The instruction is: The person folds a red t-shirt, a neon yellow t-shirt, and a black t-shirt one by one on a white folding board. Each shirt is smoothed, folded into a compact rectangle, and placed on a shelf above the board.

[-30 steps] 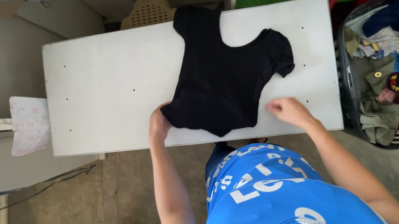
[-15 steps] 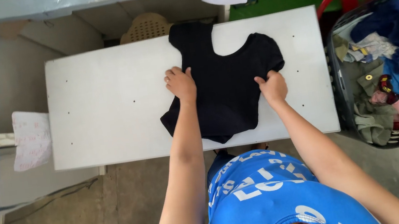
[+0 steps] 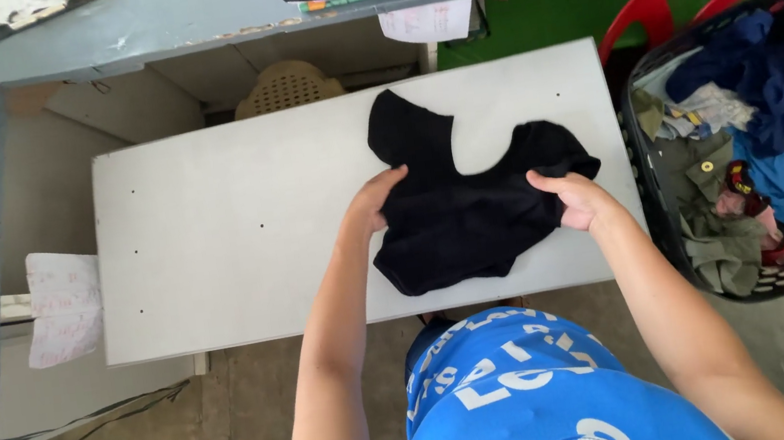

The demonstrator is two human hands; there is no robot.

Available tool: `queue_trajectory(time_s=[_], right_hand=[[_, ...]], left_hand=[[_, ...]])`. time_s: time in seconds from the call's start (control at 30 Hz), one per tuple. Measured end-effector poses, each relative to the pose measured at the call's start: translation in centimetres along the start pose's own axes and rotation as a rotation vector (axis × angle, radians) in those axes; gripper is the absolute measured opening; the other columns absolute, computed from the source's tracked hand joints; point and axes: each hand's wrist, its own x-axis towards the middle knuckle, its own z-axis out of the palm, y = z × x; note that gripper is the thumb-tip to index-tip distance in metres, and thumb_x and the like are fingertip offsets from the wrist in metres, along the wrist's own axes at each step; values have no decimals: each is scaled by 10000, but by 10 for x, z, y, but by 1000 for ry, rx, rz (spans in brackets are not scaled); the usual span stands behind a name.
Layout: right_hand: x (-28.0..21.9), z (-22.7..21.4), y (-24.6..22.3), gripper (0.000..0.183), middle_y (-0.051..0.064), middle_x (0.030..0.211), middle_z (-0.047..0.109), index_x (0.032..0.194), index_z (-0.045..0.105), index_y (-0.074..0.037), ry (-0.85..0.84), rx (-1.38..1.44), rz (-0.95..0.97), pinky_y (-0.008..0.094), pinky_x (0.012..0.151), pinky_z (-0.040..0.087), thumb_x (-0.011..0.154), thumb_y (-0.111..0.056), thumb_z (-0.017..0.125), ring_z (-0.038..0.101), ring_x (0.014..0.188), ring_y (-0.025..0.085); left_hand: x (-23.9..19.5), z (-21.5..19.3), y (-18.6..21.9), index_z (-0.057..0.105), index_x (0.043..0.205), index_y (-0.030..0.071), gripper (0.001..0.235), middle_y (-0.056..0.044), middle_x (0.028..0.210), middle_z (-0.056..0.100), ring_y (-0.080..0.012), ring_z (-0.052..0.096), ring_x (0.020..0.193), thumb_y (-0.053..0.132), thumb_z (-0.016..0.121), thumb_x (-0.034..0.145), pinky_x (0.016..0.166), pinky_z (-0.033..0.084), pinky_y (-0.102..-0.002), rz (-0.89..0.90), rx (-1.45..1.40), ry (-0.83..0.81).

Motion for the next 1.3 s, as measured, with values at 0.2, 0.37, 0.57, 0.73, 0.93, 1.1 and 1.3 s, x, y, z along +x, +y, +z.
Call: queue_trajectory(time_s=[0.2, 0.37, 0.57, 0.73, 0.93, 1.1, 1.3], right_hand=[[32, -24, -46, 626, 118, 1239, 702, 1303, 606, 42, 68, -264, -54, 430, 947, 521, 981, -495, 613, 666, 1094, 251], [-20, 4, -154, 693, 248, 1058, 705, 1112, 650, 132, 577, -1038, -619, 454, 904, 516, 1093, -558, 587, 662, 1028, 336], [-3, 2, -97, 403, 229, 984, 712, 1068, 694, 52, 494, -1310, -1355, 471, 867, 507, 1073, -339, 595, 664, 960, 430], [-49, -19, -63, 546, 30, 1048, 725, 1215, 695, -56, -561, -1447, 302, 321, 870, 568, 880, -488, 694, 646, 993, 131], [-22, -63, -92, 573, 114, 1226, 702, 1276, 635, 80, -275, -565, -210, 367, 975, 493, 951, -391, 674, 632, 1110, 199], [-59, -6, -97, 573, 127, 1389, 617, 1403, 531, 52, -184, -209, -284, 415, 1063, 472, 1020, -371, 585, 597, 1252, 240], [-90, 33, -79, 667, 114, 1552, 495, 1540, 404, -11, -221, -122, -335, 403, 1125, 410, 1015, -409, 508, 490, 1395, 238]], left_hand=[[58, -13, 27, 494, 1425, 128, 506, -63, 1331, 597, -204, 529, 1124, 357, 630, 995, 868, 446, -322, 212, 86, 50], [-7, 29, 131, 418, 926, 13, 472, 79, 797, 364, -28, 291, 701, 285, 621, 1253, 649, 302, -263, 1114, 14, -17], [-55, 41, 97, 676, 1318, 63, 306, -155, 1212, 725, -250, 685, 1072, 61, 521, 1054, 902, 545, -335, 1453, 913, 156], [-46, -30, 50, 650, 1164, -32, 346, -90, 954, 703, -222, 709, 898, 293, 602, 1056, 841, 649, -363, -250, 1063, -780], [-8, -41, 66, 642, 1098, -11, 224, -59, 1077, 717, -147, 684, 975, 192, 561, 1148, 875, 561, -308, 348, 39, -727], [-78, 19, 75, 569, 1325, -5, 291, -59, 1250, 681, -141, 665, 1100, 204, 510, 1131, 959, 548, -314, 561, -176, -464], [-115, 14, 86, 449, 1519, 31, 475, -53, 1399, 612, -152, 602, 1248, 262, 459, 1104, 1050, 514, -328, 665, -178, -298]])
